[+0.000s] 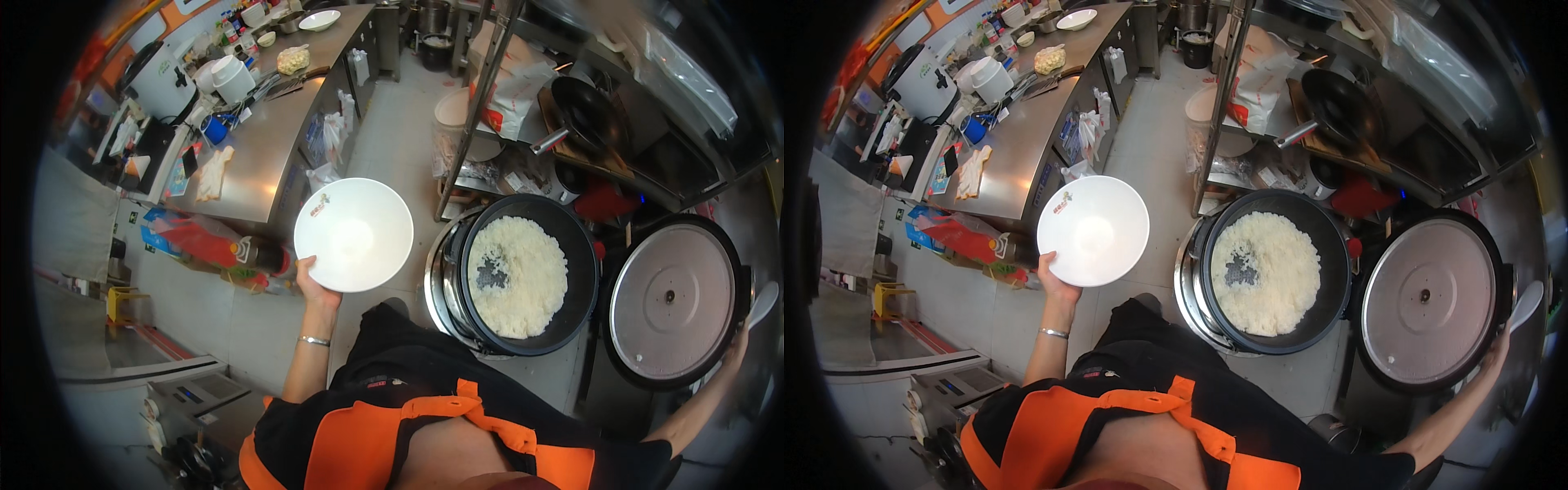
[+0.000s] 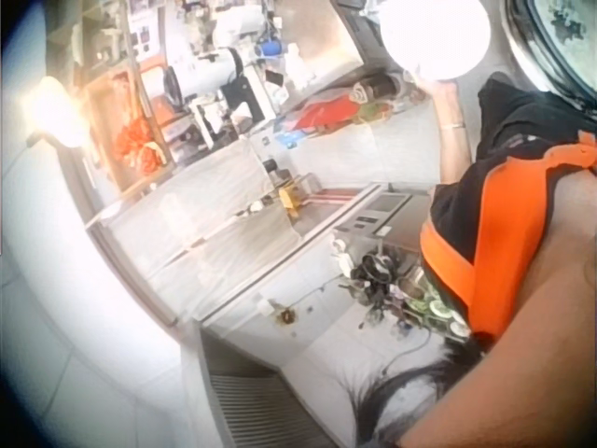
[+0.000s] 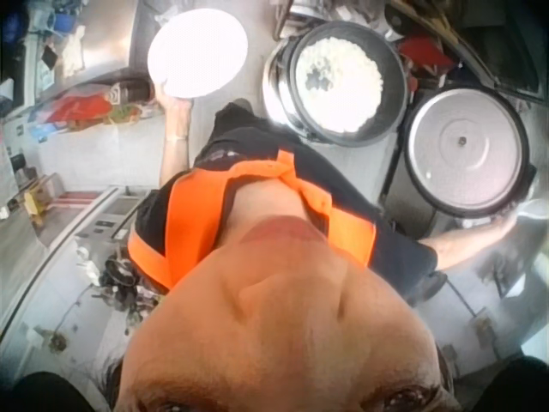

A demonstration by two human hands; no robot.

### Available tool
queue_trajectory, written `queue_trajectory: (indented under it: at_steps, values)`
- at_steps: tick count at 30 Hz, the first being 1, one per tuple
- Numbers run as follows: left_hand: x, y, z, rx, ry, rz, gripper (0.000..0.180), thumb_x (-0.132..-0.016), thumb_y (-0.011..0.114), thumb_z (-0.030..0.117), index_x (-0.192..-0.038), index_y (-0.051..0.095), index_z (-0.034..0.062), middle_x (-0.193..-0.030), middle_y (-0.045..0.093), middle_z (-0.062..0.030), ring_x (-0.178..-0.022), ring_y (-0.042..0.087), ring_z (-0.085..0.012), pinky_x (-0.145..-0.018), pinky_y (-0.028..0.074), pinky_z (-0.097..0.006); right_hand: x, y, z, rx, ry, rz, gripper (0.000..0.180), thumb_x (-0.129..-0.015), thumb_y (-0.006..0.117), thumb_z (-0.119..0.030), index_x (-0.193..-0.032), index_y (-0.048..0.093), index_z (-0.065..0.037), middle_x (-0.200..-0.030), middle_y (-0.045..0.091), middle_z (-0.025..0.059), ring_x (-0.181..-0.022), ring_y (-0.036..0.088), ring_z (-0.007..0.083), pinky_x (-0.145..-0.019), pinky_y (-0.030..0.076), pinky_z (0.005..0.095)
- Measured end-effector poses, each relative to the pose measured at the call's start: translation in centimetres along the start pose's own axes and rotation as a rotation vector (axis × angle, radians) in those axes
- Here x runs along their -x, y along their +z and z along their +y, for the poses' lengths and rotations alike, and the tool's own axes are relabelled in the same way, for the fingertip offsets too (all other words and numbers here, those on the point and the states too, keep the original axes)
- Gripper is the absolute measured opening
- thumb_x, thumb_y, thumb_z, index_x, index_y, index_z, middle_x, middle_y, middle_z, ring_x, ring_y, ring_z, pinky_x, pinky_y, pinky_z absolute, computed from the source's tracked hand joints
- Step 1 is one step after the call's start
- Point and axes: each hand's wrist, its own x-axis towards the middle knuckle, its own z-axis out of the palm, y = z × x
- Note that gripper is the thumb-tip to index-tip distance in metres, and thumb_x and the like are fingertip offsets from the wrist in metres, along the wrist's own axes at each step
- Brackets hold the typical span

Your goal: The person assembles a rice bowl in a commercial kitchen. They retrieve a plate, scoop rice from a cooker, add blanched greens, cut a sauce packet over the rice, and place a fried egg on top using a spatula.

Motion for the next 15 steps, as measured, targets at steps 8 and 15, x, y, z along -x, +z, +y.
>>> queue_trajectory:
  at_steps: [8,15]
  values:
    - [-13.7,3.7,3.9,0.072,-0.170,0.014,0.072,-0.071,0.051,0.027,-0.138,0.038,0.0052,-0.137,0.046,-0.0168,-0.126,0.045,-0.0365,-0.106,0.036,-0.051,13.8,12.9,3.5,0.538,-1.338,0.702,0.053,-0.097,0.045,-0.047,-0.106,0.067,0.000,-0.096,0.069,0.0098,-0.089,0.064,0.0189,-0.087,0.048,0.0324]
    - [-28.5,6.6,11.8,-0.010,-0.232,-0.131,0.077,-0.064,0.050,0.014,-0.138,0.034,0.0019,-0.138,0.044,-0.0193,-0.128,0.043,-0.0382,-0.107,0.035,-0.053,29.7,51.2,21.1,0.433,-1.107,-0.337,0.034,-0.096,0.047,-0.023,-0.112,0.063,0.003,-0.099,0.067,0.0104,-0.090,0.062,0.0167,-0.083,0.049,0.0310]
